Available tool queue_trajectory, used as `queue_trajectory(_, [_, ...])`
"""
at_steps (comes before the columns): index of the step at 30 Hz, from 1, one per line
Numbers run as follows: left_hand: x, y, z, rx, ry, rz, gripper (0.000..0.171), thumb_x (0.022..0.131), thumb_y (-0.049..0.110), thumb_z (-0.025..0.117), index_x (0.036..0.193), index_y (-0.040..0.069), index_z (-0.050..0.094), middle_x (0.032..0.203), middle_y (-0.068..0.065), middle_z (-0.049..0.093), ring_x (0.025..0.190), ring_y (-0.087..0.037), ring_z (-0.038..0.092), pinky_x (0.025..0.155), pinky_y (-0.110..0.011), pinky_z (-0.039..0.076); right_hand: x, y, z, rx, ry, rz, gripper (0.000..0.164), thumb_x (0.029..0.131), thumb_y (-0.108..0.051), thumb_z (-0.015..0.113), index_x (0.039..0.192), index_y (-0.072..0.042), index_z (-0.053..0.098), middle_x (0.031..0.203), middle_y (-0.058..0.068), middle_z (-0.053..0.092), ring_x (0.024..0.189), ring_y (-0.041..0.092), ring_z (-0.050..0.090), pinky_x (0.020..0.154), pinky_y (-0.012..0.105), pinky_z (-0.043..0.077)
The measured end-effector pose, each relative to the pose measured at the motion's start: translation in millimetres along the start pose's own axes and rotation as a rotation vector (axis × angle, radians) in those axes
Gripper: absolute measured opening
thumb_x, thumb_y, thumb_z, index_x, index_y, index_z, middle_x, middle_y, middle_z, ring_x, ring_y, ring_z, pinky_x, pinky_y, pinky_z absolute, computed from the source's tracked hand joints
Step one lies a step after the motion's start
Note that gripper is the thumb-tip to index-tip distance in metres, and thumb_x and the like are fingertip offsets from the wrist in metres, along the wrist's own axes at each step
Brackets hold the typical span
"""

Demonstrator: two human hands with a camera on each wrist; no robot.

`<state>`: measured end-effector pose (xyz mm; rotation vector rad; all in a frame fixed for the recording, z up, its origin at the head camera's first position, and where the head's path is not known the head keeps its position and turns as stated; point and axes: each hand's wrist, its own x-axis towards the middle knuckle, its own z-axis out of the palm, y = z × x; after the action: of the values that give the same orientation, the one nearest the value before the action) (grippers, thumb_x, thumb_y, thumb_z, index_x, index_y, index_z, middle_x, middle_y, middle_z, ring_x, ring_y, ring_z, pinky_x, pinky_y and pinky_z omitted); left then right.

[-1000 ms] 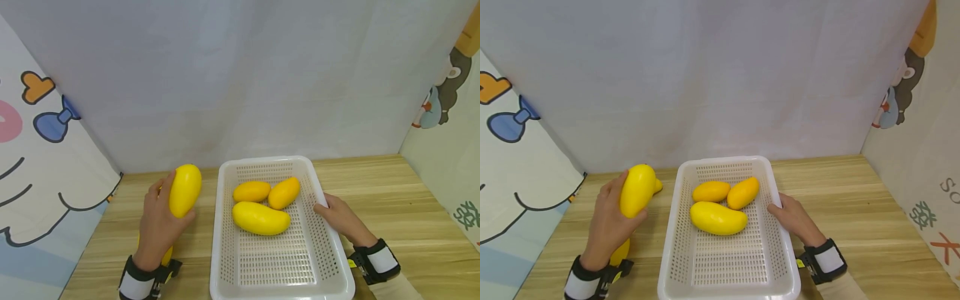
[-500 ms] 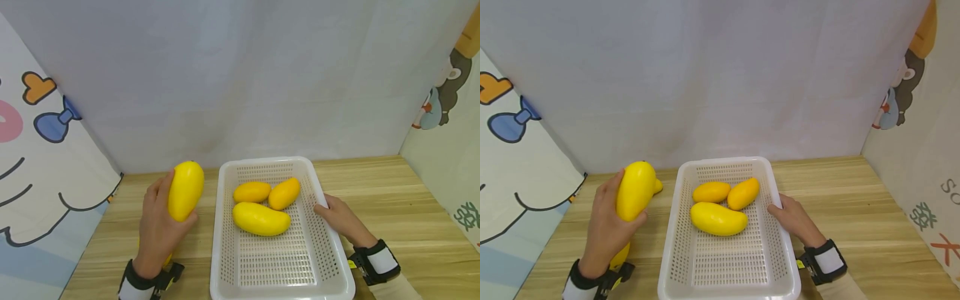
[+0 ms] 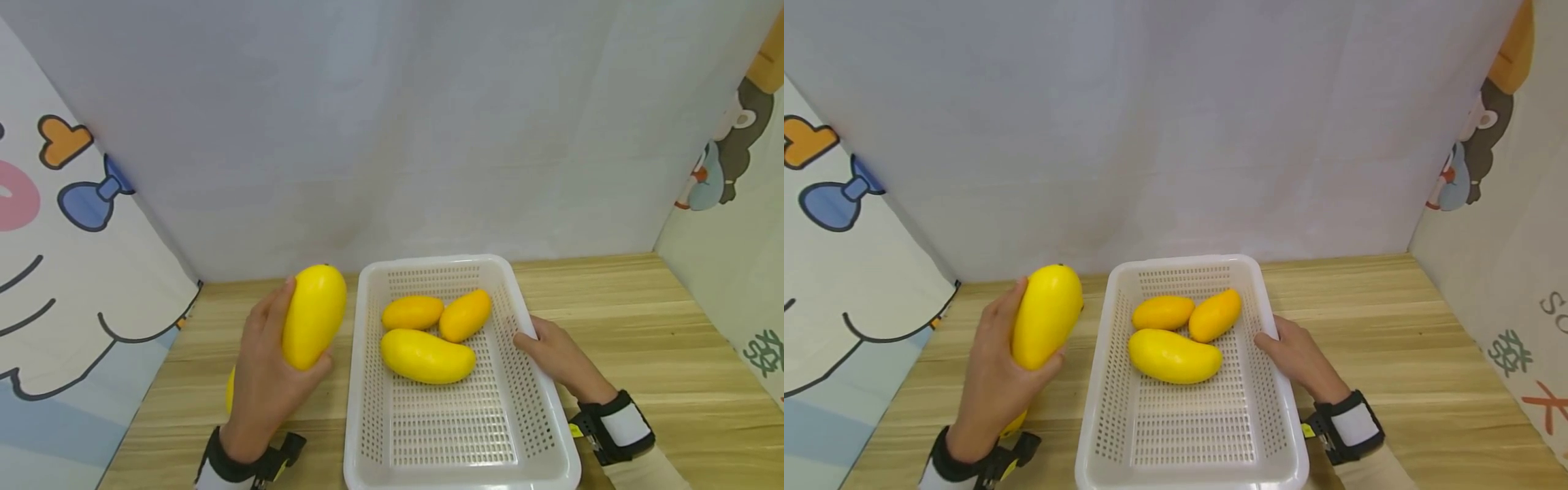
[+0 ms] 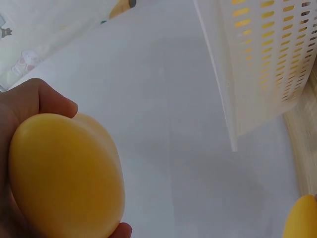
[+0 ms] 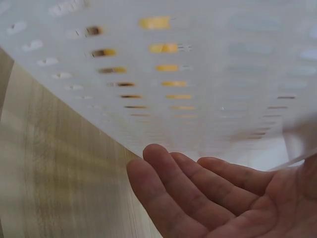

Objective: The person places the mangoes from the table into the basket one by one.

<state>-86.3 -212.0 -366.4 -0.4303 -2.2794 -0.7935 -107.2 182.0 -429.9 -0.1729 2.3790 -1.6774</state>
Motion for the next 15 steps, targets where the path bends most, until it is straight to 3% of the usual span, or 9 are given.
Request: queue_trajectory(15, [-3.1,11.7,-3.5,-0.058,-0.077,0.021,0.095,0.062,0.033,0.078,0.145,0.025,0.033,0.136,-0.007,0.042,0.117,-0.024,0.043,0.088,-0.048,0.041,1,3,0,0.016,-0.009,-0.004,0.047,0.097,-0.017,0.041,0.142,-0.005,0.03,0.111,0.029,0.055,0.075,0.033,0.064,0.053,0.044,0.051])
